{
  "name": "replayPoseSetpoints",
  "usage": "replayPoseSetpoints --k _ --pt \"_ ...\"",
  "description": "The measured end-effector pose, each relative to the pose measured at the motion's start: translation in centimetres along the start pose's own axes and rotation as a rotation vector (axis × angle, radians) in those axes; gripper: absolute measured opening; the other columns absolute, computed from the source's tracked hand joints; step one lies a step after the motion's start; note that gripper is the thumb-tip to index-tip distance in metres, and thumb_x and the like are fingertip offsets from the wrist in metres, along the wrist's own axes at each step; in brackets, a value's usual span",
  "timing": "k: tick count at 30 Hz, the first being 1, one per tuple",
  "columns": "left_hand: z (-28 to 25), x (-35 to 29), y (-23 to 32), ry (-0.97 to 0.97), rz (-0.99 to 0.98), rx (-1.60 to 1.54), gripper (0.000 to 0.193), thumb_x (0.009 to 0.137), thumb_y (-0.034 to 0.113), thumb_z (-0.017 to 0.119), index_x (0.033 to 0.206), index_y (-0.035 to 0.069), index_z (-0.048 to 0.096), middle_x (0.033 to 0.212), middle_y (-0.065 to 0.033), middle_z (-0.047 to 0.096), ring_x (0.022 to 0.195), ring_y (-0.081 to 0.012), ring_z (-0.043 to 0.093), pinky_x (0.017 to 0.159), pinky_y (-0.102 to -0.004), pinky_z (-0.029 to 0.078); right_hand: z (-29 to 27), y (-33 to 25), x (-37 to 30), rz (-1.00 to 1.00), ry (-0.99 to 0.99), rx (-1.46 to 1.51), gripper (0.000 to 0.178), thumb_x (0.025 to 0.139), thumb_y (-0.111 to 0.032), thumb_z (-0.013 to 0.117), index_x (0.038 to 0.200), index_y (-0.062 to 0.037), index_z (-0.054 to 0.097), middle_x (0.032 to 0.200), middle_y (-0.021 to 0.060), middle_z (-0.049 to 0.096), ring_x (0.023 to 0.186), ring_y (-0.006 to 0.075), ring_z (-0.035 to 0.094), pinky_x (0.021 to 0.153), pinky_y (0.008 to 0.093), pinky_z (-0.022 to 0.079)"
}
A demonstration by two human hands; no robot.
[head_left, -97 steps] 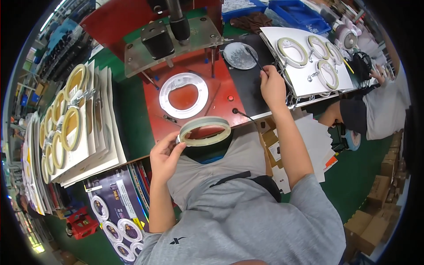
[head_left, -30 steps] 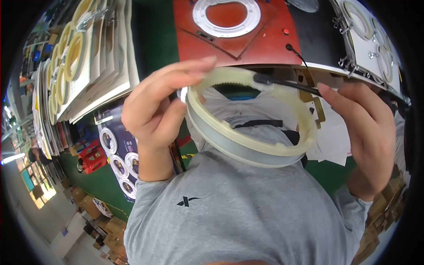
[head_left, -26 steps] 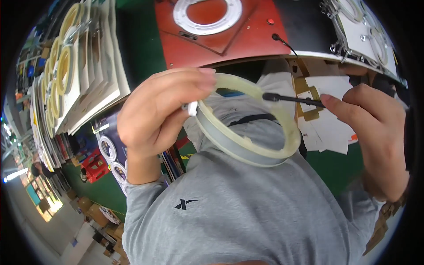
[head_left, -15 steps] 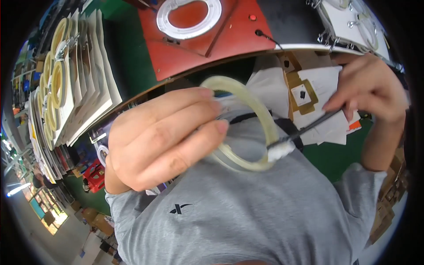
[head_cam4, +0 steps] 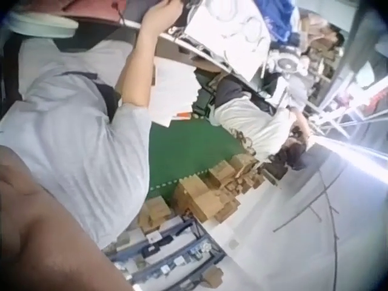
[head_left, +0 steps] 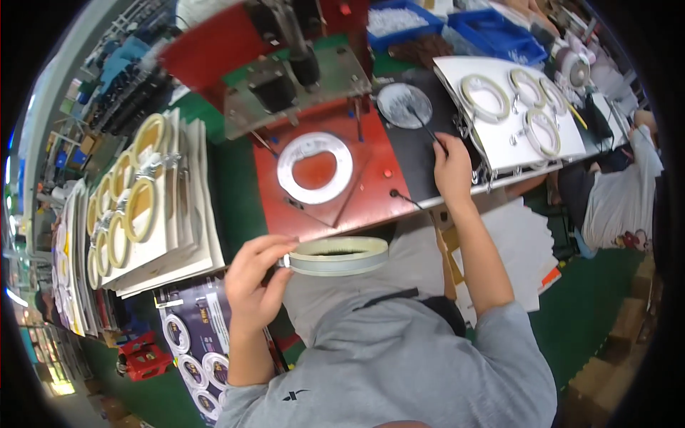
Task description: The person assembles circular electronic components by applying adhesive with a brush, then pressing the components together with a press machine.
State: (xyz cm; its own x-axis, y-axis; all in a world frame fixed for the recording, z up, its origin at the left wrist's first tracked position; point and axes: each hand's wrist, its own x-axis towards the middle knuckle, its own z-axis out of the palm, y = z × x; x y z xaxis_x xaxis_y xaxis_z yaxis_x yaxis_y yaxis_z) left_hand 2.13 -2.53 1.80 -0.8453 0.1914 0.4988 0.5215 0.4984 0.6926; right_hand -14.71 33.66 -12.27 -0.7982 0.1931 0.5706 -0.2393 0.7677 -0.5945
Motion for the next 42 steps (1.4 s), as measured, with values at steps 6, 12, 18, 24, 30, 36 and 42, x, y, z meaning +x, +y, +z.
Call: replayPoseSetpoints --k 6,12,18,24,30,36,42 --pt "-0.6 -1.8 -1.5 0.091 -0.268 -0.007 0.029 0.085 -0.003 0.078 0.114 -0.003 0.073 0.099 -0.0112 0.068 0.088 -0.0166 0.068 0.075 -0.0285 0.055 -0.2 -0.8 -1.8 -0.064 0.009 -0.167 0.022 0.093 -0.005 0.068 0.114 -0.0006 0.067 0.115 0.0199 0.062 0.109 0.0401 0.059 0.095 0.0473 0.047" --pt "2.0 -1.5 -4.6 0.224 -0.462 -0.335 0.023 0.093 0.004 0.076 0.114 -0.005 0.073 0.094 -0.0080 0.067 0.084 -0.0131 0.068 0.074 -0.0256 0.056 -4.8 -12.8 -0.6 -0.074 -0.020 0.313 0.009 0.097 -0.002 0.066 0.104 0.0020 0.068 0.098 0.0141 0.067 0.088 0.0298 0.065 0.080 0.0352 0.052" --pt "5.3 1.2 -5.2 0.305 -0.507 -0.633 0.028 0.097 0.006 0.072 0.121 -0.001 0.060 0.086 -0.0021 0.065 0.071 -0.0051 0.063 0.062 -0.0216 0.051 -4.1 -21.5 -2.5 -0.513 -0.416 0.394 0.026 0.081 -0.009 0.081 0.104 -0.0048 0.069 0.099 0.0097 0.065 0.097 0.0318 0.060 0.085 0.0425 0.045" --pt "7.1 2.8 -5.7 0.426 -0.447 -0.539 0.024 0.097 0.007 0.071 0.109 0.000 0.051 0.083 -0.0063 0.064 0.070 -0.0093 0.063 0.061 -0.0245 0.051 -1.8 -21.8 -3.0 -0.537 -0.491 0.186 0.031 0.078 -0.019 0.085 0.101 -0.0087 0.067 0.101 0.0071 0.059 0.102 0.0305 0.055 0.085 0.0444 0.039" --pt "8.2 4.4 -7.0 0.504 -0.463 -0.443 0.025 0.094 0.010 0.073 0.101 0.001 0.051 0.079 -0.0065 0.062 0.072 -0.0117 0.063 0.062 -0.0283 0.052 -0.4 -22.2 -1.4 -0.609 -0.445 0.141 0.026 0.076 -0.015 0.084 0.094 -0.0072 0.067 0.100 0.0088 0.058 0.100 0.0331 0.055 0.085 0.0460 0.041" --pt "7.7 5.7 -7.5 0.442 -0.438 -0.147 0.022 0.097 0.019 0.070 0.095 0.001 0.058 0.079 -0.0152 0.069 0.071 -0.0294 0.064 0.069 -0.0398 0.052 1.2 -19.9 1.1 -0.520 -0.520 0.149 0.019 0.079 -0.014 0.082 0.092 -0.0062 0.070 0.100 0.0101 0.060 0.103 0.0336 0.054 0.090 0.0448 0.043" --pt "8.0 3.8 -10.0 0.434 -0.190 0.096 0.011 0.093 0.012 0.073 0.093 0.001 0.069 0.093 -0.0097 0.068 0.089 -0.0237 0.059 0.077 -0.0339 0.050 1.2 -18.2 1.6 -0.506 -0.621 0.066 0.021 0.080 -0.011 0.082 0.098 -0.0056 0.072 0.103 0.0093 0.061 0.103 0.0316 0.054 0.094 0.0428 0.043"
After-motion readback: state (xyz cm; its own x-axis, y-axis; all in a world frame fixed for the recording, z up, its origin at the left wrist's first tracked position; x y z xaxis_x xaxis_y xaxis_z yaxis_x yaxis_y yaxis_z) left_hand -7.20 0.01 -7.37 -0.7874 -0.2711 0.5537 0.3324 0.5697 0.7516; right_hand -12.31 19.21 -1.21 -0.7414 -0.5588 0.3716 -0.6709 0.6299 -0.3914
